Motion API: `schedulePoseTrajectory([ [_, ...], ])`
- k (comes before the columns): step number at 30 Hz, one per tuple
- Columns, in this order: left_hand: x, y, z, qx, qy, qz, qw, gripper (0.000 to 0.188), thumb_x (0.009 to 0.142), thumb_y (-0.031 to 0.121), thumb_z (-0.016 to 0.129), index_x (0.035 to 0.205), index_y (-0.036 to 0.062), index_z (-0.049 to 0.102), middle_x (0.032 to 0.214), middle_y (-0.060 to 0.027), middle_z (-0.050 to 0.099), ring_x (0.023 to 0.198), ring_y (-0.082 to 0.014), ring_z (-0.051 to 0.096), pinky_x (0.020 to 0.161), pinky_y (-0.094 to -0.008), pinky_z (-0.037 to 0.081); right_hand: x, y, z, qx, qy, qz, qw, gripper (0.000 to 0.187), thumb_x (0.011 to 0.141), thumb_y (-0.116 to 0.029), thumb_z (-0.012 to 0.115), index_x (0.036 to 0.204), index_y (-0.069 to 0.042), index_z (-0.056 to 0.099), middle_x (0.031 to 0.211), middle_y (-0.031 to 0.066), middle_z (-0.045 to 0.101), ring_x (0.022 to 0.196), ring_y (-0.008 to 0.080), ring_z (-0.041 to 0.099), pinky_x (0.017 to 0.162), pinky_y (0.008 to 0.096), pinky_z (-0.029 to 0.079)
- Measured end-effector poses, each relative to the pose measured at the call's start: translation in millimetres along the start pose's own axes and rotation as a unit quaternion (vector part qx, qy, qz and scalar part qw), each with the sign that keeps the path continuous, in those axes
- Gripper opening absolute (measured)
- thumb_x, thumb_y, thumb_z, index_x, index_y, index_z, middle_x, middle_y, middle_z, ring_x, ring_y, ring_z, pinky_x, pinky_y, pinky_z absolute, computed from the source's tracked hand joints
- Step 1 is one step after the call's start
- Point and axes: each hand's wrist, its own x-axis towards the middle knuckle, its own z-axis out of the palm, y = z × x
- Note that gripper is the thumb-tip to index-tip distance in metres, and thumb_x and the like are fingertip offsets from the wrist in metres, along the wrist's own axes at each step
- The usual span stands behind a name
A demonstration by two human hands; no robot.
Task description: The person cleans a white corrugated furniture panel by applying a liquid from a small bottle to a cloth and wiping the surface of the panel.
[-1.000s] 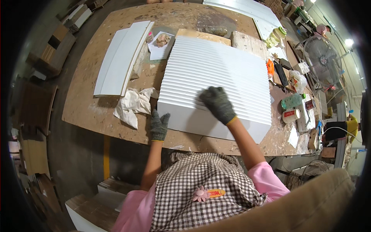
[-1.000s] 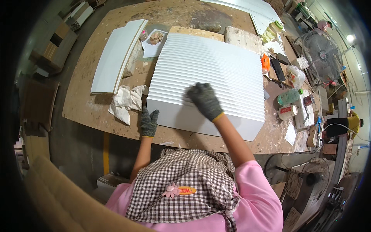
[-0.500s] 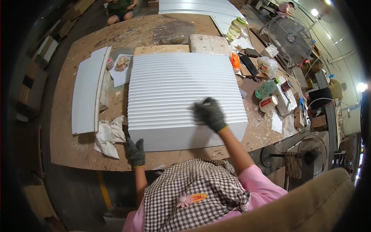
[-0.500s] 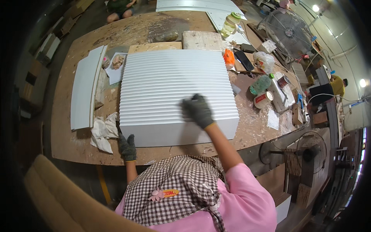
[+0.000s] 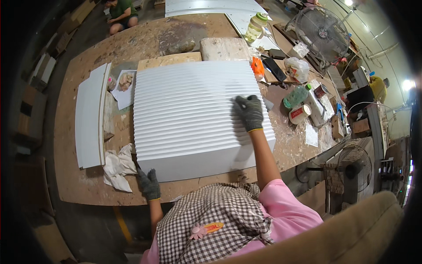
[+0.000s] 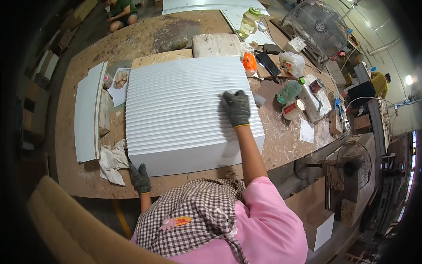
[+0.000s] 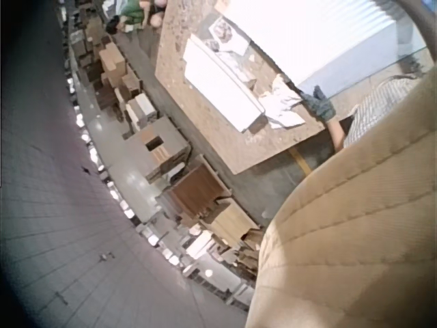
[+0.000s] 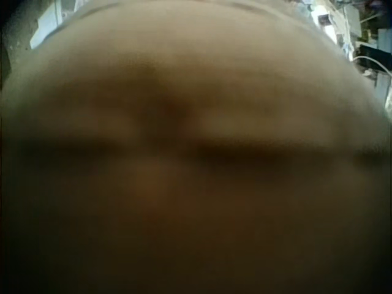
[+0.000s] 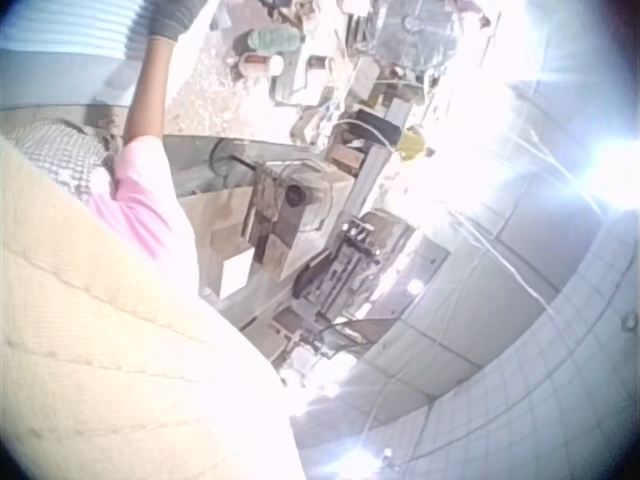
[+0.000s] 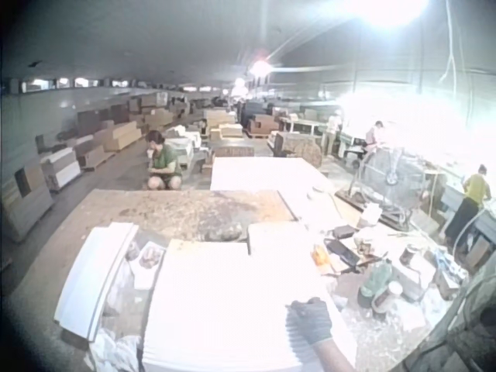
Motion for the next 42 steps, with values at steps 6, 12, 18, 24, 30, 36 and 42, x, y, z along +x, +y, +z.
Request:
schedulePoseTrajectory([
  [6,2,-13,0,0.062,-0.007,0.055,0.997,0.071,0.099,0.035,0.061,0.151,-0.0045,0.034,0.136,-0.0299,0.055,0.119,-0.0419,0.06,0.1,-0.0482,0.048,9,133,-34,-0.033,0.09,0.156,0.983,0.03,0.077,-0.029,0.083,0.103,-0.015,0.079,0.092,0.0137,0.066,0.084,0.0318,0.064,0.078,0.0404,0.052],
  [12,1,-16,4,0.023,0.059,0.07,0.996,0.069,0.091,0.034,0.072,0.141,-0.007,0.047,0.121,-0.0301,0.062,0.103,-0.0416,0.066,0.086,-0.0467,0.054,9,48,-42,-0.078,0.036,0.009,0.996,0.021,0.079,-0.021,0.074,0.1,-0.021,0.076,0.094,0.0149,0.065,0.091,0.0357,0.062,0.082,0.0449,0.05],
  [18,-2,2,-7,0.056,-0.015,0.033,0.998,0.071,0.1,0.039,0.058,0.15,-0.0064,0.035,0.137,-0.0303,0.055,0.12,-0.0417,0.059,0.101,-0.0468,0.047,25,67,-56,-0.168,-0.015,-0.181,0.969,0.029,0.081,-0.017,0.072,0.11,-0.019,0.07,0.11,0.0129,0.066,0.103,0.0324,0.061,0.089,0.0469,0.049],
  [24,-1,-9,-2,0.073,-0.012,0.038,0.997,0.071,0.1,0.039,0.057,0.149,-0.0078,0.035,0.137,-0.0302,0.055,0.121,-0.041,0.059,0.102,-0.0463,0.047,46,77,-51,-0.147,-0.025,-0.331,0.932,0.03,0.078,-0.012,0.071,0.108,-0.017,0.068,0.101,0.0075,0.065,0.102,0.0288,0.06,0.09,0.0436,0.047],
  [30,4,-18,10,-0.028,0.085,0.122,0.989,0.067,0.093,0.035,0.068,0.14,-0.0077,0.048,0.12,-0.0289,0.063,0.102,-0.0427,0.065,0.086,-0.0463,0.053,58,89,-22,0.256,-0.004,0.024,0.966,0.028,0.085,-0.007,0.075,0.111,-0.005,0.065,0.099,0.0096,0.065,0.097,0.0259,0.062,0.089,0.0408,0.05],
  [36,1,-18,0,0.021,0.007,0.049,0.999,0.065,0.098,0.029,0.062,0.146,-0.008,0.04,0.131,-0.0274,0.059,0.113,-0.0362,0.063,0.095,-0.0427,0.052,54,84,-37,0.156,0.103,-0.005,0.982,0.028,0.085,-0.015,0.078,0.111,-0.007,0.075,0.103,0.0141,0.068,0.099,0.0273,0.066,0.088,0.0359,0.051],
  [42,-1,-14,-3,0.033,-0.001,0.035,0.999,0.063,0.098,0.029,0.063,0.144,-0.0085,0.042,0.125,-0.0268,0.062,0.109,-0.0351,0.064,0.092,-0.0413,0.054,39,7,4,0.089,0.016,-0.041,0.995,0.022,0.083,-0.022,0.077,0.104,-0.016,0.078,0.089,0.0155,0.065,0.083,0.0329,0.063,0.073,0.0436,0.052],
])
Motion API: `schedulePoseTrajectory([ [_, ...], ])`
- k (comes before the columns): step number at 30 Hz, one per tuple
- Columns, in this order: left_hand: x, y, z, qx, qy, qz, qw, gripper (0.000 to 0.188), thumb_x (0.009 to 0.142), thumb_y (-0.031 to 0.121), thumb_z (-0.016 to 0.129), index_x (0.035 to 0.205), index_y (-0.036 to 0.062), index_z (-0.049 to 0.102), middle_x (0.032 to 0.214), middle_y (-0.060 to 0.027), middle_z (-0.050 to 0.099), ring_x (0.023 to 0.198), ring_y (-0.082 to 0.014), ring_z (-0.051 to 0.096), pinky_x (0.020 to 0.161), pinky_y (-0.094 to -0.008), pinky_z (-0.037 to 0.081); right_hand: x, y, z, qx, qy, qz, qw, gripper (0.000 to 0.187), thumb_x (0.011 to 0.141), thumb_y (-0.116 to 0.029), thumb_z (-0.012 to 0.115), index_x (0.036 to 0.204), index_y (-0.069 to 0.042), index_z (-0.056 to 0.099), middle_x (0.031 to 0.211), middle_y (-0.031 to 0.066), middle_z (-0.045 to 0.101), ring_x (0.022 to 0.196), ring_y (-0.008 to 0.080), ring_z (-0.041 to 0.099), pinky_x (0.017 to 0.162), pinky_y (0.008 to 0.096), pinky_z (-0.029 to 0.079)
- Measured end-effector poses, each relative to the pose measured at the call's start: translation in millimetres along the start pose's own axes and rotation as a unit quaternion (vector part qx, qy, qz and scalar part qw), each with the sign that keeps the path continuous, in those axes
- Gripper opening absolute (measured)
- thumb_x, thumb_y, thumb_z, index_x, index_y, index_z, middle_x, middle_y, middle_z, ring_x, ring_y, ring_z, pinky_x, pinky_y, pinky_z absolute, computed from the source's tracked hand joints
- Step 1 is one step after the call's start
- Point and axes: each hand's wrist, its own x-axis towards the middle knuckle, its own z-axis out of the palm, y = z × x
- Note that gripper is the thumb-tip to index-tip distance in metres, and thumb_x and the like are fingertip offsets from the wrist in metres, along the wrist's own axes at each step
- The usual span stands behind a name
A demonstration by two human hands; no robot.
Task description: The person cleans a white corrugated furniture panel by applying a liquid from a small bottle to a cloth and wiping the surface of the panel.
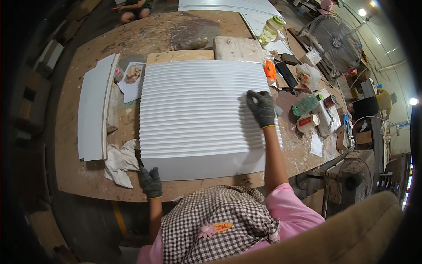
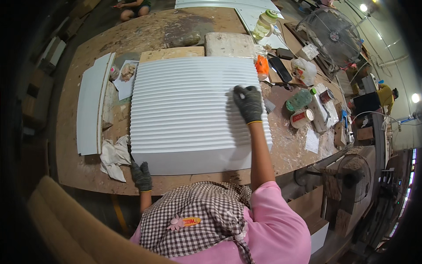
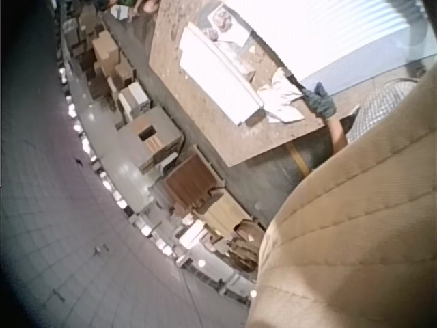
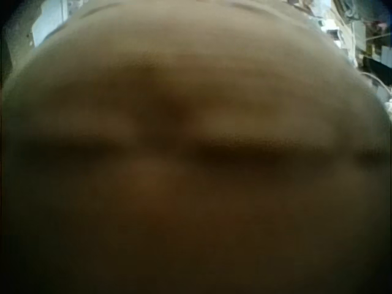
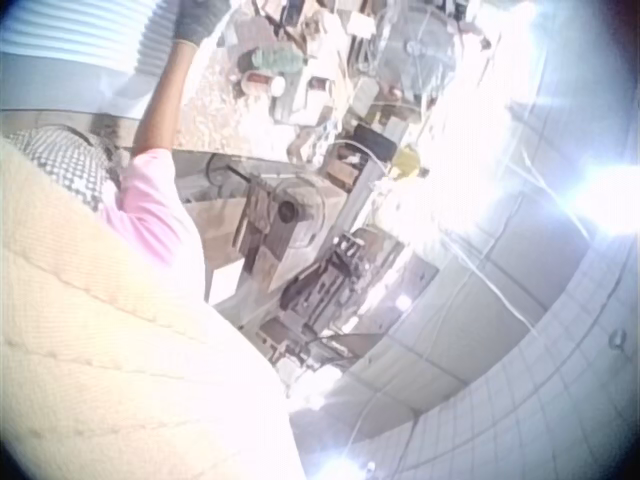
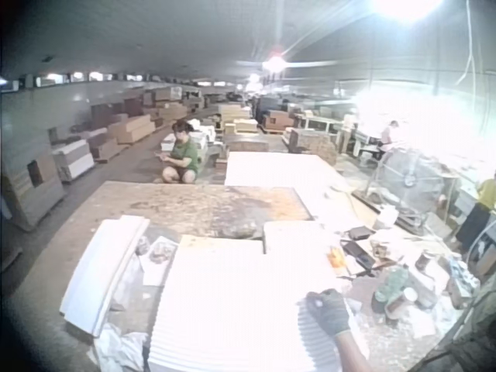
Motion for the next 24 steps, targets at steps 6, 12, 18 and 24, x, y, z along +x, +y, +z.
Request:
schedulePoseTrajectory([
  [6,-2,12,0,-0.092,-0.029,-0.056,0.994,0.065,0.098,0.027,0.062,0.148,-0.0057,0.038,0.13,-0.0267,0.058,0.11,-0.0354,0.064,0.091,-0.0406,0.054,-1,-70,38,-0.056,-0.005,-0.166,0.985,0.013,0.079,-0.018,0.073,0.087,-0.012,0.065,0.079,0.0168,0.062,0.075,0.0359,0.06,0.068,0.046,0.05],
  [12,-6,-6,-1,0.041,0.021,0.019,0.999,0.064,0.099,0.03,0.06,0.149,-0.0051,0.039,0.13,-0.0268,0.058,0.111,-0.0357,0.064,0.091,-0.0418,0.054,-4,57,-26,0.071,0.035,0.073,0.994,0.024,0.081,-0.018,0.08,0.103,-0.009,0.078,0.083,0.0152,0.064,0.079,0.0287,0.065,0.072,0.0398,0.053],
  [18,-2,-12,9,0.031,0.049,0.063,0.996,0.063,0.098,0.032,0.061,0.146,-0.0051,0.043,0.125,-0.0272,0.06,0.108,-0.0387,0.064,0.091,-0.044,0.052,-3,78,-32,-0.104,0.068,0.137,0.983,0.032,0.082,-0.031,0.079,0.107,-0.011,0.078,0.088,0.0173,0.067,0.08,0.0338,0.065,0.08,0.0395,0.053],
  [24,1,6,1,0.046,0.034,0.043,0.997,0.067,0.094,0.029,0.063,0.148,-0.0023,0.04,0.122,-0.0283,0.061,0.106,-0.0429,0.062,0.091,-0.0481,0.051,-5,-85,87,-0.062,-0.027,-0.091,0.994,0.011,0.083,-0.019,0.066,0.091,-0.011,0.065,0.08,0.0183,0.06,0.077,0.0393,0.057,0.068,0.0525,0.046],
])
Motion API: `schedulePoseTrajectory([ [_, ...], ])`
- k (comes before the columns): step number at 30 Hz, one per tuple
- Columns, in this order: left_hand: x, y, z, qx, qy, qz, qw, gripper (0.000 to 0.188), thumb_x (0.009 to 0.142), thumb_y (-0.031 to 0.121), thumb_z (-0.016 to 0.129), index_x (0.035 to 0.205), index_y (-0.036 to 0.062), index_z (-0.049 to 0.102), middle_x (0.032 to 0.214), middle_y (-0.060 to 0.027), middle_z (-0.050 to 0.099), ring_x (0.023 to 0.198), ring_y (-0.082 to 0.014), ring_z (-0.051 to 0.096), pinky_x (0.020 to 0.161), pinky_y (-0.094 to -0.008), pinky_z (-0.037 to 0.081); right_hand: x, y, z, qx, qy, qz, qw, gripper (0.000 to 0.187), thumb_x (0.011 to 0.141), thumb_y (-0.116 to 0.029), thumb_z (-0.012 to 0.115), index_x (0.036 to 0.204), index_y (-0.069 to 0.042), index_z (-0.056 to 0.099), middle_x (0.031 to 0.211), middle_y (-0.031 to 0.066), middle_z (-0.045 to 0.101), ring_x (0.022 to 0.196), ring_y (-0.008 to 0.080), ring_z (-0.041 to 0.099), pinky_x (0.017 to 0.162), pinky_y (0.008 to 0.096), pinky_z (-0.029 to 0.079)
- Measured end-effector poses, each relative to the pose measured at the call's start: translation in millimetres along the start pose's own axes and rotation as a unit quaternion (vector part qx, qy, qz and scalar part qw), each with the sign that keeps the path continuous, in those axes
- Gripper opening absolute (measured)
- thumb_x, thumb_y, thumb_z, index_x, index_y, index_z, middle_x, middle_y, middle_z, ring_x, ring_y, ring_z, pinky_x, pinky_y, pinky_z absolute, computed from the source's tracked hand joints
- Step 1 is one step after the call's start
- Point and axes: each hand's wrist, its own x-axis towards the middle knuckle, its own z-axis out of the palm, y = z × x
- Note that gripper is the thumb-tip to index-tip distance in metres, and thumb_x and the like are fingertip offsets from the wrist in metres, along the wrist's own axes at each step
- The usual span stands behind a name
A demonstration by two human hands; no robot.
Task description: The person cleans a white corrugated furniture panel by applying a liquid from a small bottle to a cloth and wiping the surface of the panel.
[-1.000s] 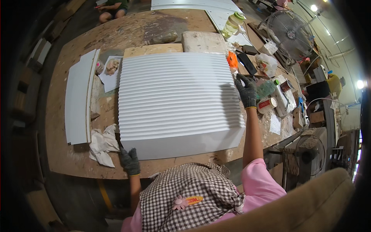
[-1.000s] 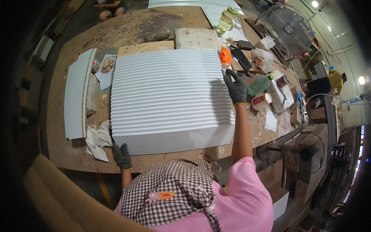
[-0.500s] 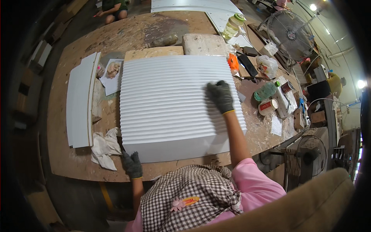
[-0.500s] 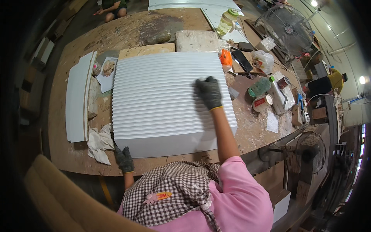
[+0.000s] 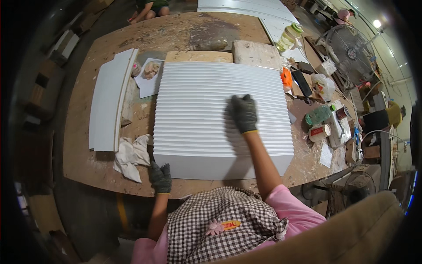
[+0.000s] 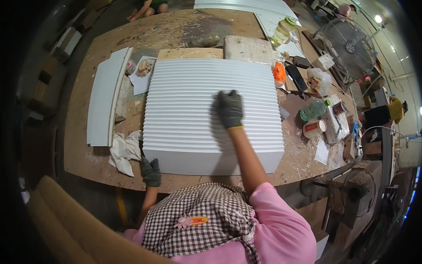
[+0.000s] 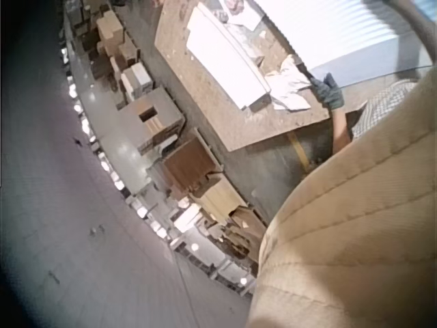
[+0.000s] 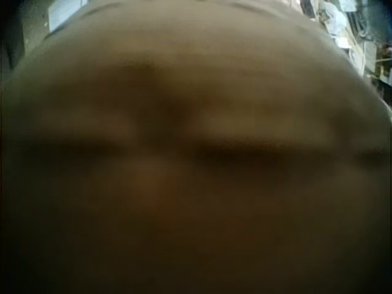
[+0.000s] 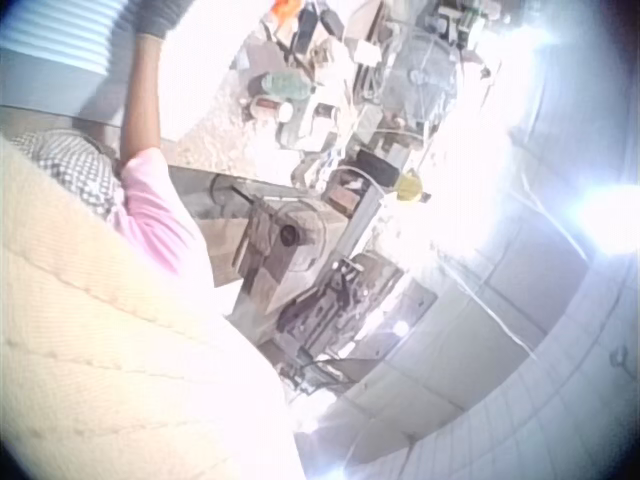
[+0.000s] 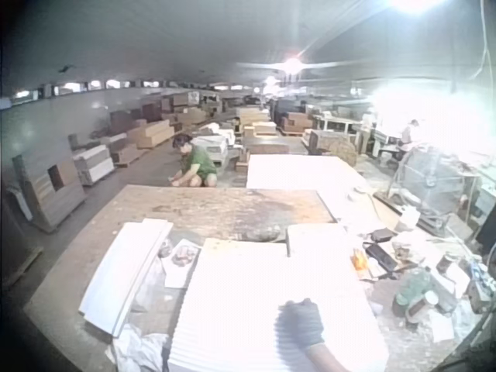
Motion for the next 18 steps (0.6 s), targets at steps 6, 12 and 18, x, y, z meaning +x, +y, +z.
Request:
schedulePoseTrajectory([
  [6,0,22,-16,-0.002,-0.025,-0.058,0.998,0.071,0.093,0.034,0.066,0.149,-0.0007,0.04,0.122,-0.0281,0.06,0.105,-0.0441,0.061,0.089,-0.0503,0.05,54,-151,61,0.116,-0.092,-0.145,0.978,0.011,0.082,-0.02,0.066,0.086,-0.01,0.067,0.089,0.0209,0.064,0.092,0.0403,0.061,0.077,0.0504,0.051],
  [12,11,32,-41,-0.069,0.122,-0.039,0.989,0.078,0.092,0.047,0.069,0.145,-0.0025,0.041,0.146,-0.024,0.046,0.136,-0.0392,0.044,0.112,-0.0468,0.037,29,-136,38,0.112,-0.073,-0.115,0.984,0.009,0.081,-0.02,0.067,0.084,-0.012,0.069,0.086,0.0213,0.064,0.09,0.0391,0.061,0.082,0.0494,0.051],
  [18,52,8,-82,0.213,0.153,-0.034,0.964,0.081,0.081,0.043,0.08,0.146,0.0086,0.046,0.155,-0.0242,0.034,0.144,-0.0424,0.033,0.117,-0.0525,0.031,-33,77,-42,0.029,0.038,0.037,0.998,0.016,0.084,-0.024,0.065,0.092,-0.011,0.07,0.082,0.0201,0.061,0.08,0.0387,0.058,0.069,0.0506,0.046],
])
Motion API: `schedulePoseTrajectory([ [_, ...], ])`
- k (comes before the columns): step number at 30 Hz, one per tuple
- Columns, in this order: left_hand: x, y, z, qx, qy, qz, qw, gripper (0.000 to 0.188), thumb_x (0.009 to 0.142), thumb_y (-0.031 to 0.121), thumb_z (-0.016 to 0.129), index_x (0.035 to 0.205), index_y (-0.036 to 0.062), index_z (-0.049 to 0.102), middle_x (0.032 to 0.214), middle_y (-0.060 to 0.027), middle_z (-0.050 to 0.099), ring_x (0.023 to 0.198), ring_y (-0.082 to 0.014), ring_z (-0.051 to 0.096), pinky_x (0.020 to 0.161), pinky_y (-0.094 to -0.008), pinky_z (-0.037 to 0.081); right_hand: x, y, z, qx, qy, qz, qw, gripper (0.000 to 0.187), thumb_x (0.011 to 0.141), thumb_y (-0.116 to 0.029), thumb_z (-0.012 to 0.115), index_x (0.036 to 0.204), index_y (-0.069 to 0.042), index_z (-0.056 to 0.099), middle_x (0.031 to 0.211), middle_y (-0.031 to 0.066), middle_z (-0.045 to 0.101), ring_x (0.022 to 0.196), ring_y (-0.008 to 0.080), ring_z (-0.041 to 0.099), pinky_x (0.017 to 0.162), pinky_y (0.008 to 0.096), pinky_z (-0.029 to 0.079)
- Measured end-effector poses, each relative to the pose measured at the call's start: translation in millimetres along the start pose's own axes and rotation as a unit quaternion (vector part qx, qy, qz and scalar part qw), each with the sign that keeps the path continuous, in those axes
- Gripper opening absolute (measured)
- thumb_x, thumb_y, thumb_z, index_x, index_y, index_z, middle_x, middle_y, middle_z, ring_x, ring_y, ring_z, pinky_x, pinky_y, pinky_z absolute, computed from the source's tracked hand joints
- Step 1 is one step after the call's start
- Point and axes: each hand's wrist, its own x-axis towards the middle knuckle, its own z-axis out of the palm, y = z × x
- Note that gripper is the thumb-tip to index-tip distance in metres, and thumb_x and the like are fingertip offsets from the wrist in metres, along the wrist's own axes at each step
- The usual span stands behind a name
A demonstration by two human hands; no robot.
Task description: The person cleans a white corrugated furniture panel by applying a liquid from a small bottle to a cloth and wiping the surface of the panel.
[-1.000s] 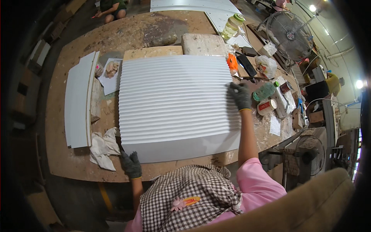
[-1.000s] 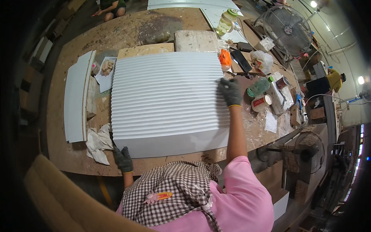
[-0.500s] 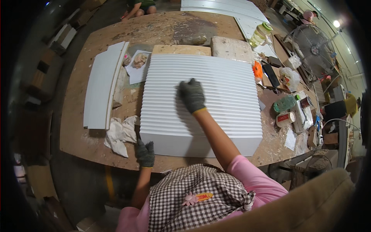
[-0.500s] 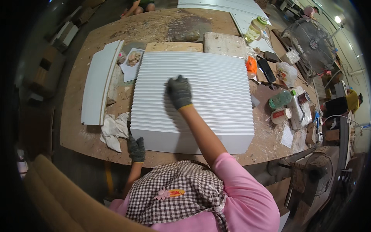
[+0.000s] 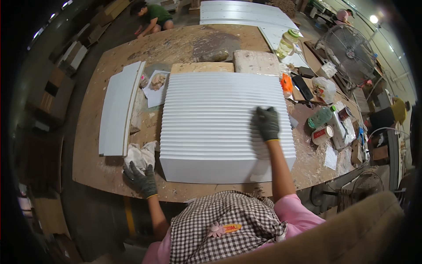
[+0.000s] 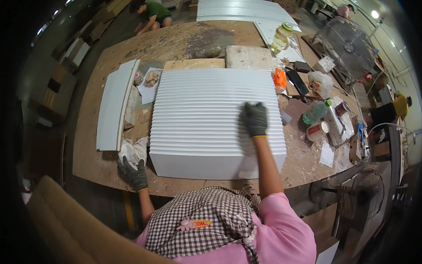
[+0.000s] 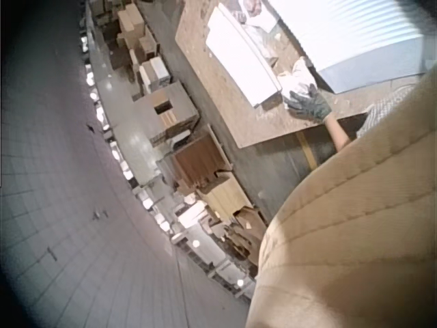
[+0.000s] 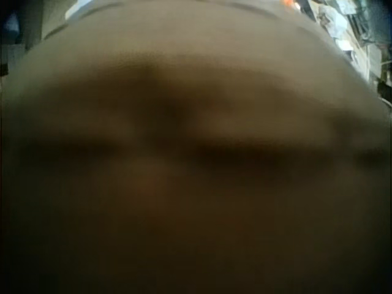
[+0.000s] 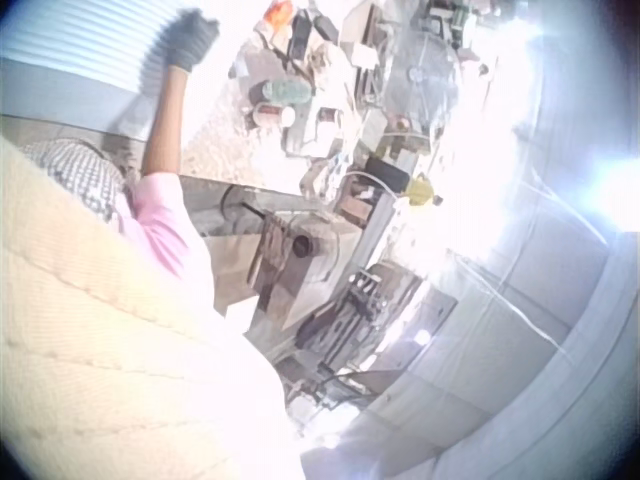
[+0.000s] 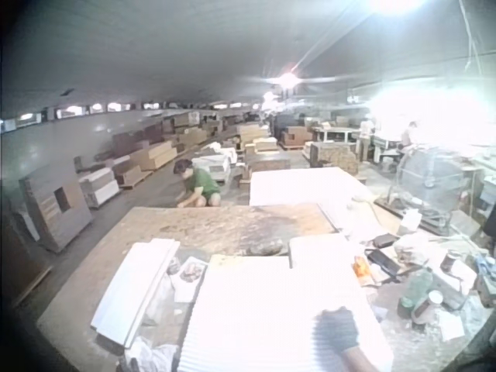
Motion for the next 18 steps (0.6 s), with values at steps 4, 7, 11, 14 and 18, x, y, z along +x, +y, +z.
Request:
schedulePoseTrajectory([
  [4,16,-18,35,-0.093,-0.052,-0.02,0.994,0.1,0.069,0.04,0.088,0.151,0.0124,0.039,0.158,-0.0265,0.03,0.146,-0.0444,0.028,0.119,-0.0517,0.029,-46,124,-95,0.008,0.121,0.212,0.97,0.035,0.087,-0.029,0.074,0.114,-0.007,0.075,0.103,0.0175,0.071,0.097,0.03,0.068,0.087,0.0389,0.052],
  [7,22,-19,56,-0.06,-0.062,-0.027,0.996,0.088,0.073,0.031,0.084,0.148,0.0116,0.044,0.154,-0.026,0.036,0.141,-0.0425,0.036,0.116,-0.05,0.034,-97,156,-151,0.019,0.14,0.331,0.933,0.046,0.089,-0.042,0.071,0.108,0.0,0.074,0.105,0.0231,0.072,0.099,0.0339,0.068,0.091,0.0406,0.049],
  [11,42,-97,106,-0.198,-0.09,-0.047,0.975,0.052,0.078,0.017,0.077,0.127,0.0068,0.065,0.128,-0.0226,0.063,0.12,-0.0361,0.059,0.102,-0.0448,0.047,-178,249,-169,-0.218,0.077,0.363,0.903,0.054,0.085,-0.041,0.067,0.124,-0.004,0.068,0.114,0.0202,0.072,0.108,0.0365,0.06,0.096,0.0463,0.047],
  [14,60,-119,84,-0.322,-0.139,-0.128,0.927,0.039,0.08,0.009,0.07,0.119,0.0034,0.068,0.111,-0.0129,0.071,0.1,-0.0242,0.068,0.089,-0.0367,0.053,-165,222,-182,-0.231,-0.074,0.556,0.795,0.06,0.087,-0.053,0.064,0.136,-0.018,0.062,0.138,0.0236,0.057,0.119,0.0413,0.057,0.099,0.0512,0.047],
  [18,65,-108,23,-0.534,-0.111,-0.198,0.815,0.035,0.081,0.001,0.065,0.116,0.0,0.068,0.107,-0.0067,0.07,0.094,-0.0212,0.065,0.085,-0.0346,0.053,-142,179,-170,-0.355,0.059,0.402,0.842,0.062,0.083,-0.041,0.076,0.136,-0.014,0.061,0.135,0.0234,0.058,0.115,0.0404,0.06,0.103,0.0483,0.046],
])
